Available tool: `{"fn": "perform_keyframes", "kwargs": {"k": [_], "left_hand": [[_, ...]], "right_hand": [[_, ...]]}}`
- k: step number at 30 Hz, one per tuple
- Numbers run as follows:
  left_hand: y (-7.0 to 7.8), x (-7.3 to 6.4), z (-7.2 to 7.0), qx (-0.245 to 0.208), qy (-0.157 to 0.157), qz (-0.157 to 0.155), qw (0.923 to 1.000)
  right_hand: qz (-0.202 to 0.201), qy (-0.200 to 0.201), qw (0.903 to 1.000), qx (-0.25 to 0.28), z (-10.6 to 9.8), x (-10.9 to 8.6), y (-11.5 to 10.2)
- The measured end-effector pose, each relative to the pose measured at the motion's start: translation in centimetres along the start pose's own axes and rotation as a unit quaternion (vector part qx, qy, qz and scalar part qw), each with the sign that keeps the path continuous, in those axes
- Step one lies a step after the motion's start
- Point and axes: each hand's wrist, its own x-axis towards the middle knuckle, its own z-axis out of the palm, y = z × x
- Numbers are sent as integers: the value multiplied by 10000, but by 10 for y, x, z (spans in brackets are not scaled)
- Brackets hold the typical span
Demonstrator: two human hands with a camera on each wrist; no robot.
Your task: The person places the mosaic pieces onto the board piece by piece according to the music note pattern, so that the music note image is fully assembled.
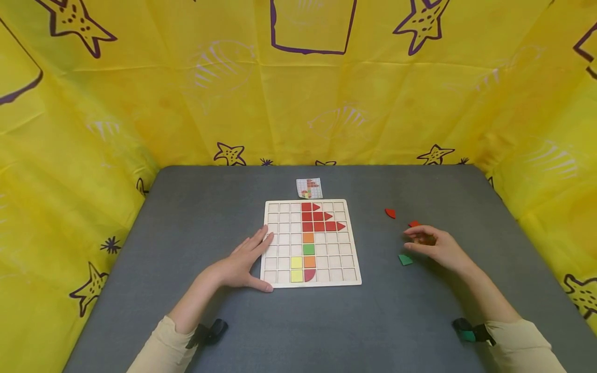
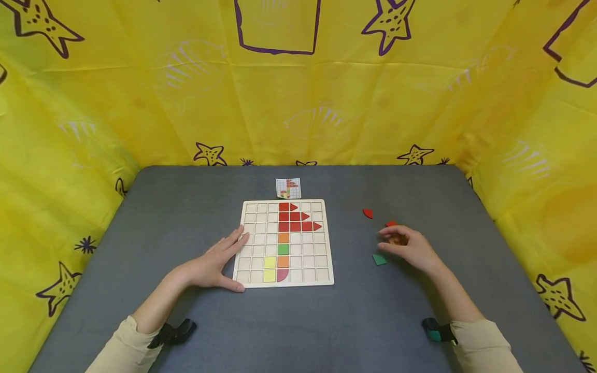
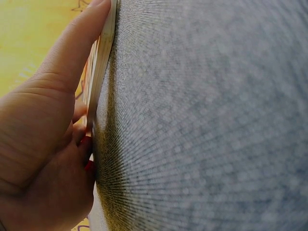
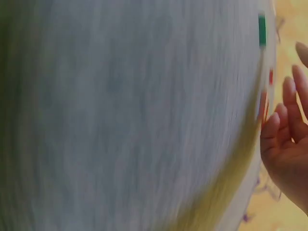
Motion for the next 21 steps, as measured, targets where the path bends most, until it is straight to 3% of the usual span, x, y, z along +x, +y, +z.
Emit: {"fn": "perform_keyframes", "kwargs": {"k": [9, 14, 21], "left_hand": [[-2, 1, 1, 33, 49, 44, 10000], [-2, 1, 2, 27, 31, 18, 10000], [-1, 0, 1, 8, 16, -18, 10000]], "right_hand": [[356, 15, 9932, -1109, -27, -8, 21], [327, -114, 9916, -1245, -29, -7, 22], [231, 179, 9868, -1591, -21, -4, 19]]}}
